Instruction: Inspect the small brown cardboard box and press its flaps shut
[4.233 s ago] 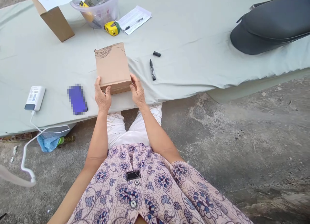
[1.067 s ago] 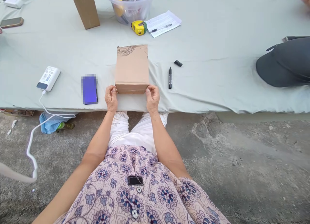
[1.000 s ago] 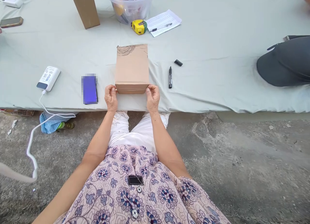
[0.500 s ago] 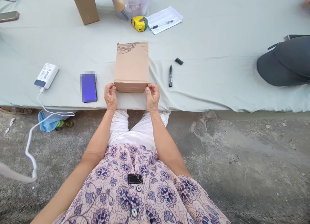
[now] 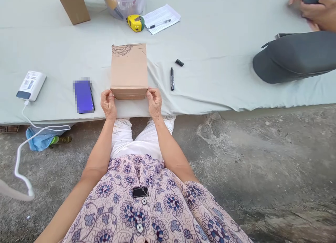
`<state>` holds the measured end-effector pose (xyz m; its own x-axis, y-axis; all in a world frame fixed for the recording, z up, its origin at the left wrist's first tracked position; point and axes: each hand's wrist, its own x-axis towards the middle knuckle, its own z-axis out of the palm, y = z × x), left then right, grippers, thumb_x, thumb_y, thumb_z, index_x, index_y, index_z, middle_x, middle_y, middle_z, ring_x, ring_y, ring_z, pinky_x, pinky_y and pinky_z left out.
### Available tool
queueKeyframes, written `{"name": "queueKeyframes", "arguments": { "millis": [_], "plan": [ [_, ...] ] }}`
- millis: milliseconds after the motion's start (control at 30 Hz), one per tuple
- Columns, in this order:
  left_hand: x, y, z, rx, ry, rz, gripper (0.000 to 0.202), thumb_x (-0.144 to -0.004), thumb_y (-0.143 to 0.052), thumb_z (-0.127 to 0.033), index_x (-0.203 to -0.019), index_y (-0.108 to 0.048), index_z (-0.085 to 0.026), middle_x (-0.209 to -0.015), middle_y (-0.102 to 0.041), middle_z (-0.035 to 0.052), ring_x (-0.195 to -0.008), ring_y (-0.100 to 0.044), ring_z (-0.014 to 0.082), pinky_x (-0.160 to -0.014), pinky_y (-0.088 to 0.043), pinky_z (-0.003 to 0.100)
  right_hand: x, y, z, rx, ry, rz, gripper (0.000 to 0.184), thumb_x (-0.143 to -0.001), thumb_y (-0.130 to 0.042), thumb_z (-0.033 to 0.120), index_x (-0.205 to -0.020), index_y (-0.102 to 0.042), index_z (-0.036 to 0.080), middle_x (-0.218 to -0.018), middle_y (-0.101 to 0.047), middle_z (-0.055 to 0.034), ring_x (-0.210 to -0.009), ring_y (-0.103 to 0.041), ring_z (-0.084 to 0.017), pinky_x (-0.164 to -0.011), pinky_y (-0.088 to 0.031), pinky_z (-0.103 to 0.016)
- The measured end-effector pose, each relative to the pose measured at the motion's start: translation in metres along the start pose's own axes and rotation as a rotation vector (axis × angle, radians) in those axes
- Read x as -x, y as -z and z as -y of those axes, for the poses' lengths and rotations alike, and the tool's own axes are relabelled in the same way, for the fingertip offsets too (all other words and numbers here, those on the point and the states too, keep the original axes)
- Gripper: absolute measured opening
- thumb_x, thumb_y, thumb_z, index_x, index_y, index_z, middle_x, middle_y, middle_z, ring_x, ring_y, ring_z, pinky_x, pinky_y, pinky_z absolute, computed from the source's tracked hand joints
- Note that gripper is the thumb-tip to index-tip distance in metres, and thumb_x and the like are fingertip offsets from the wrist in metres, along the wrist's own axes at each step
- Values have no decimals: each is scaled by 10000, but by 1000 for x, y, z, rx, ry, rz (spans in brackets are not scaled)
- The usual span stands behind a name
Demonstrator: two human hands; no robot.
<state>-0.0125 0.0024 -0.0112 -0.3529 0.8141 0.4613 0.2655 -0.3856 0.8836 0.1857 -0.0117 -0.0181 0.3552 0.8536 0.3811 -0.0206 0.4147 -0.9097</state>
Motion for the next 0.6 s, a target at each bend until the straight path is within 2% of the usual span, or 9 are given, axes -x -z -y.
{"name": "queueKeyframes", "arguments": {
  "millis": [333,600],
  "plan": [
    [2,-2,-4,54,-9,-41,511,-890,-541,-706,-884,-609,-199,-811,-538,10,-719,-532,109,-651,-493,231,1,2,1,4,-5,0,369,-877,-625,581,-885,-631,213,-956,-683,-48,-1048,-670,-194,-977,-535,-352],
    [4,-4,-3,13,-8,-44,517,-888,-544,-705,-894,-608,-193,-842,-569,13,-730,-552,106,-659,-502,233,2,-2,-3,35,-34,-48,376,-874,-618,576,-913,-618,202,-991,-689,-58,-1000,-684,-187,-964,-556,-352]
  ]
}}
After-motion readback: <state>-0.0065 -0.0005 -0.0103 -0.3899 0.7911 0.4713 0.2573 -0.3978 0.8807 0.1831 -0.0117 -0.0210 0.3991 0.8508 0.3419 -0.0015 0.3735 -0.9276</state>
